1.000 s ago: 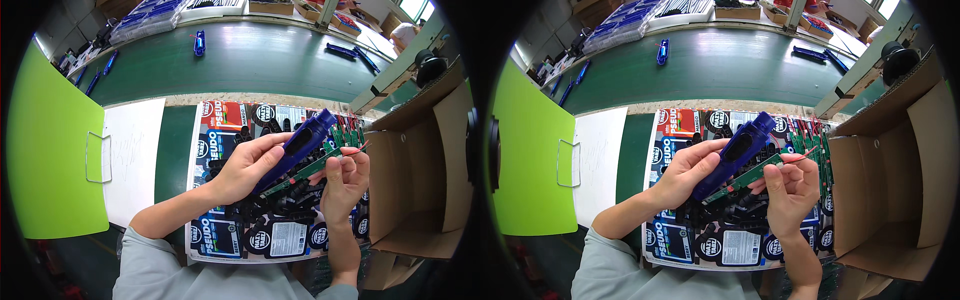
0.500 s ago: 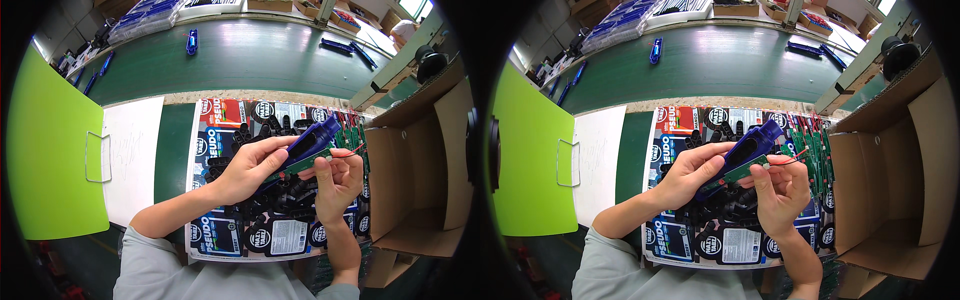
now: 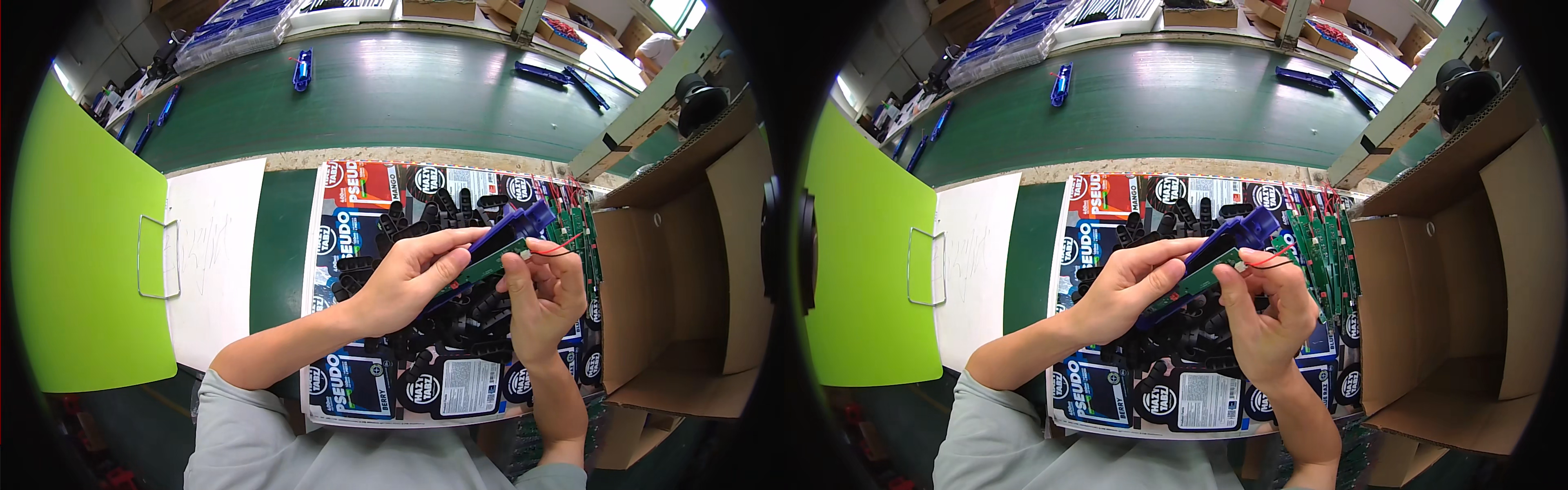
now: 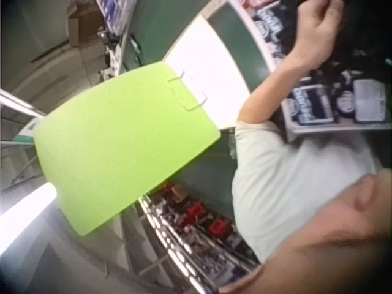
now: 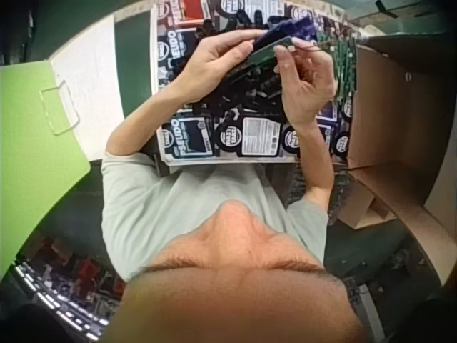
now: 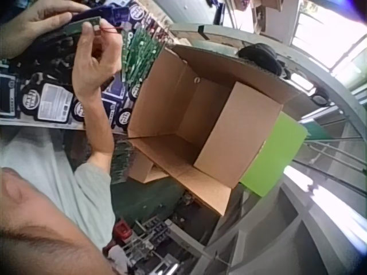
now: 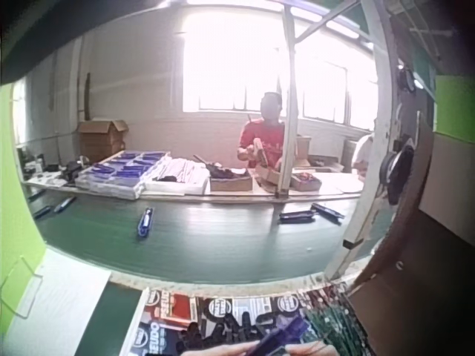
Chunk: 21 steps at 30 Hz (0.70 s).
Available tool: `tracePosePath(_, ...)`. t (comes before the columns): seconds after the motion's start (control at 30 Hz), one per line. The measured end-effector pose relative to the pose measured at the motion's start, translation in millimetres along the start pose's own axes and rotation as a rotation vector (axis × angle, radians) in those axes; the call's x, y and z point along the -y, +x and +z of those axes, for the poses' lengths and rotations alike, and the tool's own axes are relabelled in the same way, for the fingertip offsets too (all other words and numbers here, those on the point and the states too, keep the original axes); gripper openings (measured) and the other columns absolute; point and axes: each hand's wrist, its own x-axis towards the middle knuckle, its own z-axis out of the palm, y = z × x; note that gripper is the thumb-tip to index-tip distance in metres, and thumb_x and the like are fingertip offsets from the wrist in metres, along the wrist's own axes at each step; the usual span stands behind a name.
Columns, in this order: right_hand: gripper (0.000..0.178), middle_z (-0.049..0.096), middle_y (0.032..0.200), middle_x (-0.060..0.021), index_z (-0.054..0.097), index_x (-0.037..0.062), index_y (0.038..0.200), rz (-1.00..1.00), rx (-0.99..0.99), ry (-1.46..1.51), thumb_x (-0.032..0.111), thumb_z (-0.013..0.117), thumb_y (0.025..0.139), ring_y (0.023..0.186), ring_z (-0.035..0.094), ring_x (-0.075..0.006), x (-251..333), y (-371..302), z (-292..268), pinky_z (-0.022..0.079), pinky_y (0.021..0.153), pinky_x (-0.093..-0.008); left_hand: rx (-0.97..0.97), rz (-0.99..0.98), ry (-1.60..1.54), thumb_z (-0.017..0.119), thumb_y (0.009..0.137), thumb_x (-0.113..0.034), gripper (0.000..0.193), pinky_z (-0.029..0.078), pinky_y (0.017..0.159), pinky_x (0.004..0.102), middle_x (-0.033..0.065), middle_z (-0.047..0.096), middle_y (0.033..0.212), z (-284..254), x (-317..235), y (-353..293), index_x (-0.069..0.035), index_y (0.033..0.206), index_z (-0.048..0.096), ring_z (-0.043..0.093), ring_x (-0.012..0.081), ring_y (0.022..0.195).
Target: Assembling printed circuit boards (PCBs) into plastic housings and sorting electronic components on an assembly line.
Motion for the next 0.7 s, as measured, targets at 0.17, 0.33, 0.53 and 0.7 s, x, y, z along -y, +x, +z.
tracePosePath(0.17, 0.033, 0.050, 0.075, 0.0005, 0.069, 0.0030, 0.103, -0.182, -0.069, -0.302, 0.001, 0.091, 0.079, 0.059, 0.041, -0.0087, -0.1, 7.9, 3.1, 0.032, 0.051, -0.0267, 0.005, -0.007, 0.086, 0.055, 0.112, -0.019, 0.041, 0.050, 0.088, 0.0228, 0.0020, 0.070, 0.118, 3.1, -0.9, -4.5, 0.000, 0.149, 0.058, 0.058, 0.0045, 0.101)
tracePosePath(0.33, 0.048, 0.049, 0.078, 0.0008, 0.060, 0.0040, 0.118, -0.167, -0.092, -0.237, -0.001, 0.089, 0.079, 0.059, 0.041, -0.0066, -11.2, 2.2, 3.1, 0.032, 0.051, -0.0252, 0.039, 0.004, 0.026, 0.060, 0.108, -0.008, 0.047, 0.051, 0.096, 0.0242, 0.0049, 0.067, 0.126, 7.7, 0.6, -9.1, 0.000, 0.154, 0.051, 0.060, 0.0066, 0.110)
tracePosePath(0.53, 0.076, 0.045, 0.079, 0.0039, 0.043, 0.0022, 0.146, 0.027, -0.111, -0.106, -0.002, 0.086, 0.083, 0.062, 0.040, -0.0020, 3.8, 6.4, 7.4, 0.030, 0.052, -0.0199, 0.048, -0.024, 0.089, 0.057, 0.105, 0.003, 0.049, 0.053, 0.106, 0.0323, 0.0095, 0.065, 0.135, 8.1, 1.8, -10.1, 0.003, 0.154, 0.048, 0.063, 0.0132, 0.121)
tracePosePath(0.7, 0.067, 0.049, 0.084, 0.0059, 0.047, 0.0007, 0.146, 0.236, -0.006, 0.066, -0.002, 0.081, 0.089, 0.064, 0.042, 0.0014, -1.4, 7.6, 3.8, 0.033, 0.054, -0.0172, 0.049, -0.081, 0.041, 0.056, 0.106, 0.002, 0.048, 0.051, 0.104, 0.0289, 0.0086, 0.066, 0.132, 8.0, 2.7, -12.1, 0.002, 0.154, 0.049, 0.061, 0.0104, 0.119)
